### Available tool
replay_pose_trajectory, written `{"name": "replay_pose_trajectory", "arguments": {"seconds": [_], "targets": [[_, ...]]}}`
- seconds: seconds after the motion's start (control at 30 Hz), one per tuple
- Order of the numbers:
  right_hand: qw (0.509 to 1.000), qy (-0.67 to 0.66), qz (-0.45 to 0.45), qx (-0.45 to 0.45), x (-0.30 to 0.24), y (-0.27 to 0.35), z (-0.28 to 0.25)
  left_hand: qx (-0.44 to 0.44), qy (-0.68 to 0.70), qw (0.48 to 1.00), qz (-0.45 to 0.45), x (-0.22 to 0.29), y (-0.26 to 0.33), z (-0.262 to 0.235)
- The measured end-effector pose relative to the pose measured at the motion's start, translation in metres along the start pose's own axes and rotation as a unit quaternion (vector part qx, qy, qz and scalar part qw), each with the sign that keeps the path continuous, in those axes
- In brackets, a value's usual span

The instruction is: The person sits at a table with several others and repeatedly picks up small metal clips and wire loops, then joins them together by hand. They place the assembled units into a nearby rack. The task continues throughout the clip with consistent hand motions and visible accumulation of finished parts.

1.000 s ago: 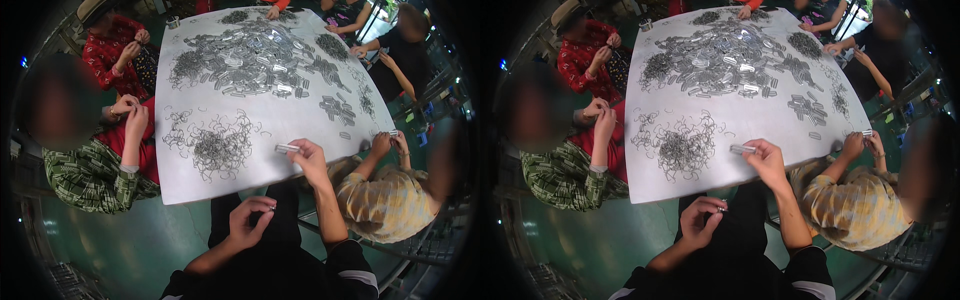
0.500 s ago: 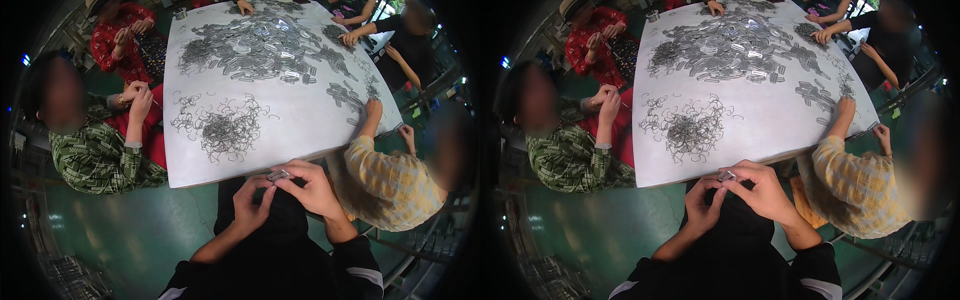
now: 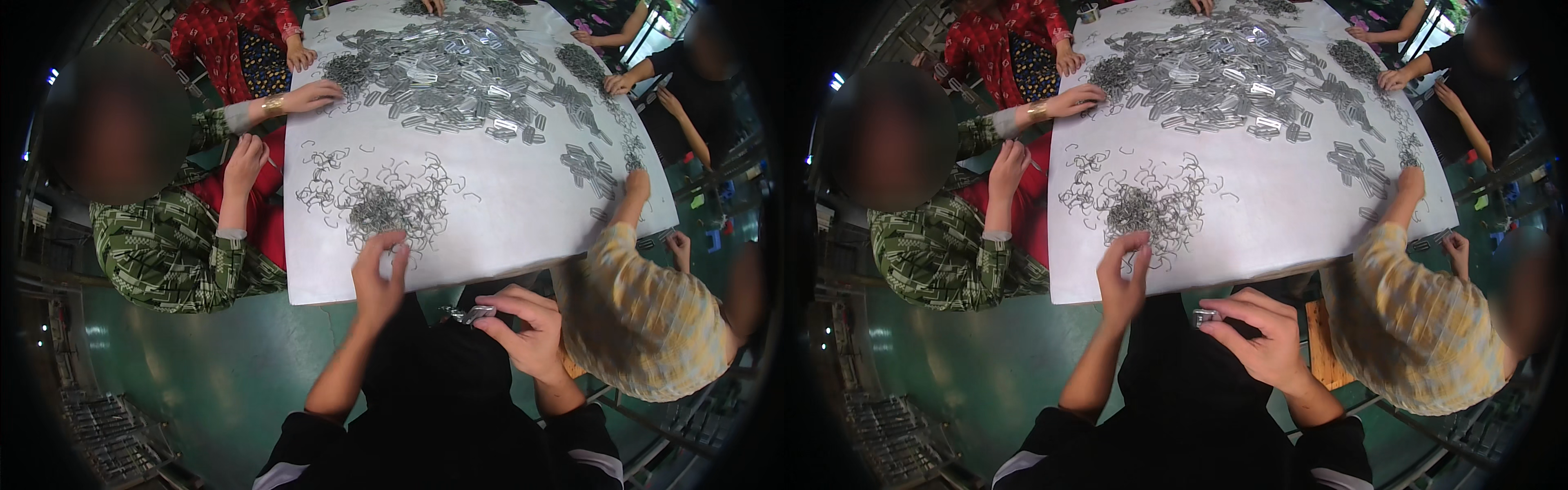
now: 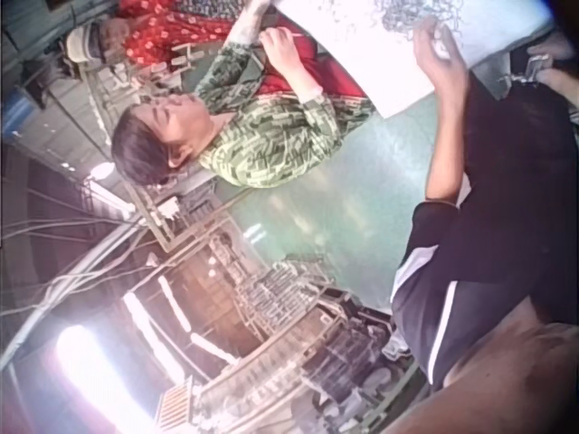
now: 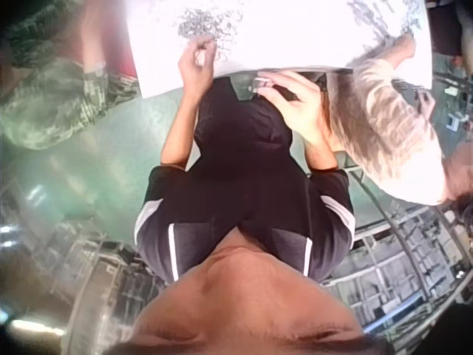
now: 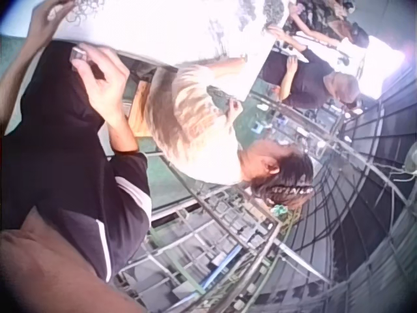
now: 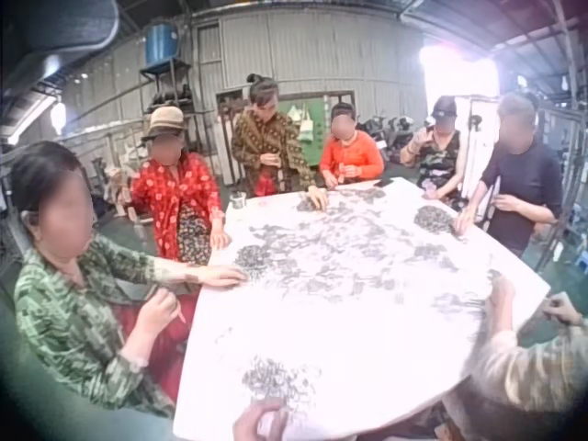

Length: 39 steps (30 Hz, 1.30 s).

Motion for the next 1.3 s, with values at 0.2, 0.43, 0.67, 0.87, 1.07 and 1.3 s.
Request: {"name": "replay_pose_trajectory", "arguments": {"seconds": [0.2, 0.43, 0.67, 0.87, 1.07, 1.3], "targets": [[1.0, -0.007, -0.001, 0.007, 0.017, -0.002, 0.002, -0.088, -0.174, 0.981, -0.019, -0.11, -0.075, 0.014], [0.999, 0.006, 0.039, -0.015, 0.037, -0.002, 0.005, -0.185, -0.262, 0.946, -0.041, -0.16, -0.123, 0.034], [0.999, 0.001, 0.035, -0.015, 0.039, 0.001, 0.004, -0.243, -0.296, 0.92, -0.083, -0.179, -0.131, 0.052], [0.999, 0.005, 0.029, -0.011, 0.042, 0.009, 0.006, -0.203, -0.279, 0.936, -0.067, -0.182, -0.129, 0.041], [1.0, -0.003, 0.021, -0.006, 0.045, 0.013, 0.01, -0.208, -0.281, 0.937, 0.002, -0.182, -0.126, 0.039], [1.0, 0.003, 0.018, -0.005, 0.044, 0.017, 0.01, -0.251, -0.273, 0.925, 0.083, -0.144, -0.119, 0.057]]}}
Point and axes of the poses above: each hand's wrist, its own y-axis away from the middle knuckle, its own z-axis out of the palm, x = y × z, the point moved 6 cm from there along -y, towards the middle knuckle, and after that the axes turned 9 degrees about z, right-handed, at the moved point
